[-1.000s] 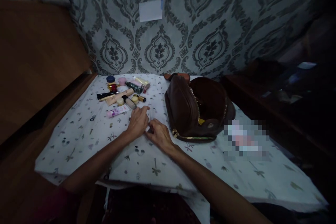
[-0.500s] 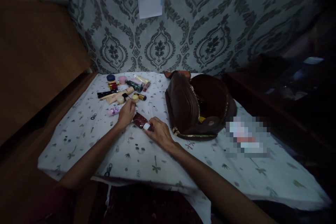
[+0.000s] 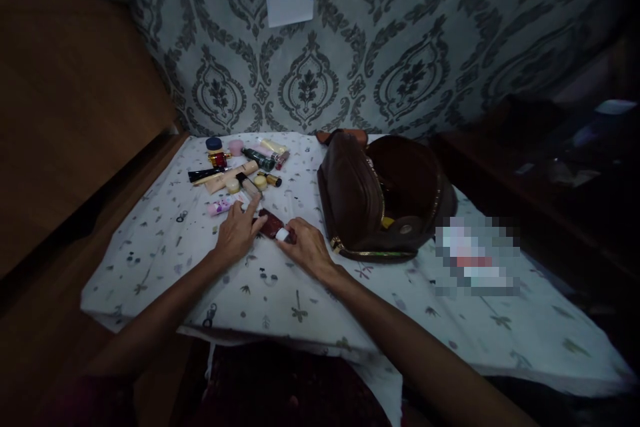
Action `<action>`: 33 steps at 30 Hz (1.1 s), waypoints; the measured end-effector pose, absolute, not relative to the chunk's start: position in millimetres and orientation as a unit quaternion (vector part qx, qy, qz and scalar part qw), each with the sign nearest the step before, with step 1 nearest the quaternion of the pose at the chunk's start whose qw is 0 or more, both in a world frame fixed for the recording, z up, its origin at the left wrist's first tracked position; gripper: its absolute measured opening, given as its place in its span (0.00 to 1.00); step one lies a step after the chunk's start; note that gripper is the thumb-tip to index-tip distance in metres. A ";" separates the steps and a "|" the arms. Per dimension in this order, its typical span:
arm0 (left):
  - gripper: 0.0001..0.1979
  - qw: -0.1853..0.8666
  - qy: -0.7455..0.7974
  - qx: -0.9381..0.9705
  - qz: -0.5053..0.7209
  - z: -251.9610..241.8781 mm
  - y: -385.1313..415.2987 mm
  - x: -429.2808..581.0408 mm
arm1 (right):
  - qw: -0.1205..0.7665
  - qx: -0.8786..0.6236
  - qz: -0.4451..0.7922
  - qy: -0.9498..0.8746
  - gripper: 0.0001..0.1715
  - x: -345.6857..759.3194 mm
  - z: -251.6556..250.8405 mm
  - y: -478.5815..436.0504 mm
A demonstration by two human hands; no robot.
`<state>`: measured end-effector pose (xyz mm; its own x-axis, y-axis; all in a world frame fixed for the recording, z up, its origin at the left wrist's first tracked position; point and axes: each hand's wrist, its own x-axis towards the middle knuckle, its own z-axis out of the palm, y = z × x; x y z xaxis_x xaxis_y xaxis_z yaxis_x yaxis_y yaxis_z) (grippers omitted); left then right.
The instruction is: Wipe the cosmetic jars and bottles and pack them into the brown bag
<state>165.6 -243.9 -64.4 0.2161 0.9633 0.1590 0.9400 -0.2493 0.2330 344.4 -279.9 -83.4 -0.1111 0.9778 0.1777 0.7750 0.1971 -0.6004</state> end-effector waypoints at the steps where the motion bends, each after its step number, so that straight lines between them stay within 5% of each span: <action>1: 0.28 0.040 0.610 0.781 0.128 -64.8 -247.2 164.2 | 0.277 -0.605 0.185 -0.723 0.06 344.6 -82.9 -280.0; 10: 0.38 0.097 0.467 0.850 0.224 -78.1 -264.5 138.1 | 0.287 -0.608 0.198 -0.713 0.05 344.4 -77.4 -281.7; 18: 0.23 0.032 0.473 0.851 0.225 -74.7 -269.4 144.3 | 0.284 -0.602 0.200 -0.719 0.06 345.1 -77.3 -281.3; 26: 0.23 0.013 0.448 0.884 0.130 -69.9 -286.6 166.0 | 0.281 -0.603 0.196 -0.720 0.06 345.7 -78.1 -281.4; 33: 0.19 0.027 0.513 0.838 0.183 -56.9 -260.4 138.7 | 0.300 -0.580 0.196 -0.732 0.05 348.3 -80.4 -281.6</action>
<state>138.7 -260.4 -56.9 0.4071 0.8698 0.2789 0.8498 -0.4726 0.2335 348.3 -281.6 -80.4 -0.1484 0.9660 0.2117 0.7306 0.2513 -0.6348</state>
